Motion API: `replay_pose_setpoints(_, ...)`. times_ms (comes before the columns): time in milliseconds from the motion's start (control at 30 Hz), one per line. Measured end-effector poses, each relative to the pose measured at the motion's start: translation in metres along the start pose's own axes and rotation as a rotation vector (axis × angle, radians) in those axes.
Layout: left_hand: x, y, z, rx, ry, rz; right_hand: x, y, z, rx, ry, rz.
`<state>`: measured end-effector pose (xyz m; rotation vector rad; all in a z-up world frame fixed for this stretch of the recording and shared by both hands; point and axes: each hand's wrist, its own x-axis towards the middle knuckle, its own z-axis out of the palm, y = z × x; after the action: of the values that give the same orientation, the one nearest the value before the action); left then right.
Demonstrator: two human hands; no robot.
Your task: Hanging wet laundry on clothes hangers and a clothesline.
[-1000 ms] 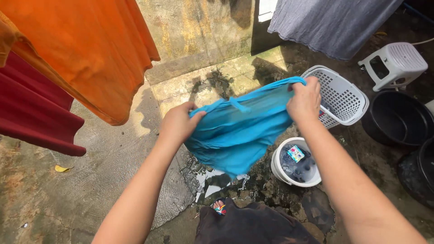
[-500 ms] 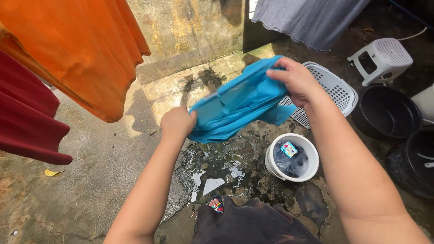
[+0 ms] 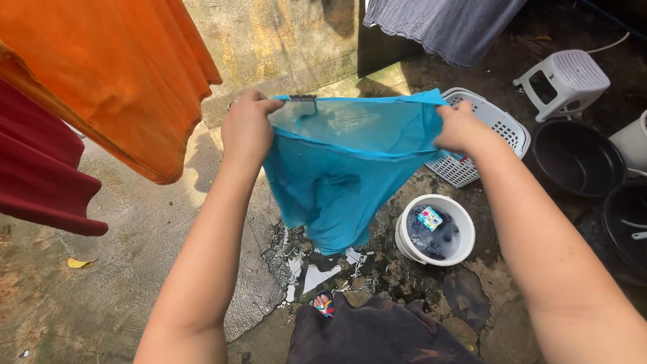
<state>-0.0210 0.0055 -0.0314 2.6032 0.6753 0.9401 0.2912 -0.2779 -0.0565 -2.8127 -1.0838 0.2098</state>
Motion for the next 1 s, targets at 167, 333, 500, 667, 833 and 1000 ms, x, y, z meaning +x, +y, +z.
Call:
replay_pose_setpoints(167,0.01,0.025,-0.006,0.086,-0.015,-0.193,-0.013,-0.016,-0.012,0.533,0.035,-0.007)
replay_pose_setpoints(333,0.026,-0.034,0.079,-0.148,-0.099,-0.29,-0.059,-0.056,-0.025,0.437,0.272,-0.188)
replay_pose_setpoints(500,0.03,0.058,0.054,-1.135,-0.435,-0.268,-0.063,-0.112,0.032,1.04,0.275,-0.568)
replay_pose_setpoints(667,0.027,0.062,0.038,-0.617,-0.485,0.203,0.0,-0.077,0.083,1.202,0.286,-0.233)
replay_pose_setpoints(833,0.009,-0.016,0.023,0.214,-0.286,-0.013,0.001,0.012,0.053,1.651,0.324,-0.11)
replay_pose_setpoints(1000,-0.011,-0.052,0.076,0.262,0.023,0.003,-0.052,-0.033,-0.008,0.374,0.638,-0.338)
